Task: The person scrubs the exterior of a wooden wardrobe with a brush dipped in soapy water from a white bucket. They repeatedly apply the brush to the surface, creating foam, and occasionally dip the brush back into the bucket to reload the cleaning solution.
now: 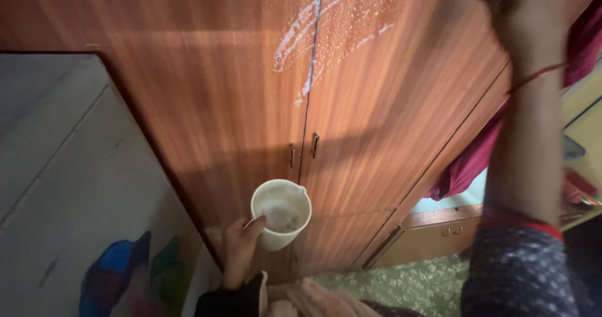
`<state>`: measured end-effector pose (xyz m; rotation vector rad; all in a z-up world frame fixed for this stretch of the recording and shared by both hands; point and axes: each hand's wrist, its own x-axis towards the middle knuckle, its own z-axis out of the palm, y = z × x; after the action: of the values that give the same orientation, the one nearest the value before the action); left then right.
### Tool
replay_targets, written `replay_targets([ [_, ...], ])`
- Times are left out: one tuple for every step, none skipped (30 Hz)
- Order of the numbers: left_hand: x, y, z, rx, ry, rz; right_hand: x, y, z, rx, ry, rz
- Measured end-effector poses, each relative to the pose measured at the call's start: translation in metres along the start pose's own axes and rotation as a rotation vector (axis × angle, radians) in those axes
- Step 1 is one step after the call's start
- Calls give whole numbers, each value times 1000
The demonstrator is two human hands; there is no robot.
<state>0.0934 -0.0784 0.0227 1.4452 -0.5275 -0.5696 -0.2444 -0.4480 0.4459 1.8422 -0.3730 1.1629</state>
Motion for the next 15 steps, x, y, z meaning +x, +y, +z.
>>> replay_targets([
  [0, 6, 0, 40, 8, 7, 10, -26, 1, 210, -88, 135],
  [0, 10, 0, 80, 16, 14, 20, -51, 2, 406, -150, 286],
  [0, 13, 1, 126, 17, 15, 39, -79, 12, 724, -1, 115],
  [0, 13, 3, 111, 19, 6, 54, -112, 21, 729, -156, 410],
  [1, 12, 6, 94, 19, 2, 65, -142, 24, 692, -186, 396],
  [2, 10, 8, 78, 19, -1, 67, -166, 21, 615, -114, 271],
  [5, 8, 11, 26, -4, 22, 69, -179, 18, 538, -45, 141],
  [9, 5, 15, -26, -28, 45, 70, -178, 16, 506, -77, 197],
  [10, 1, 16, -71, -51, 56, 63, -178, 19, 480, -118, 259],
  [11, -2, 16, -77, -58, 47, 53, -175, 26, 453, -159, 320],
  [13, -3, 19, -88, -64, 41, 40, -161, 35, 577, -100, 401],
  [14, -4, 21, -98, -69, 34, 23, -136, 43, 700, -38, 480],
  [14, -4, 21, -98, -87, 39, 6, -112, 54, 735, 62, 512],
  [12, -3, 19, -97, -104, 43, -15, -90, 62, 769, 164, 540],
  [10, -3, 17, -95, -119, 48, -41, -69, 62, 643, 205, 596],
])
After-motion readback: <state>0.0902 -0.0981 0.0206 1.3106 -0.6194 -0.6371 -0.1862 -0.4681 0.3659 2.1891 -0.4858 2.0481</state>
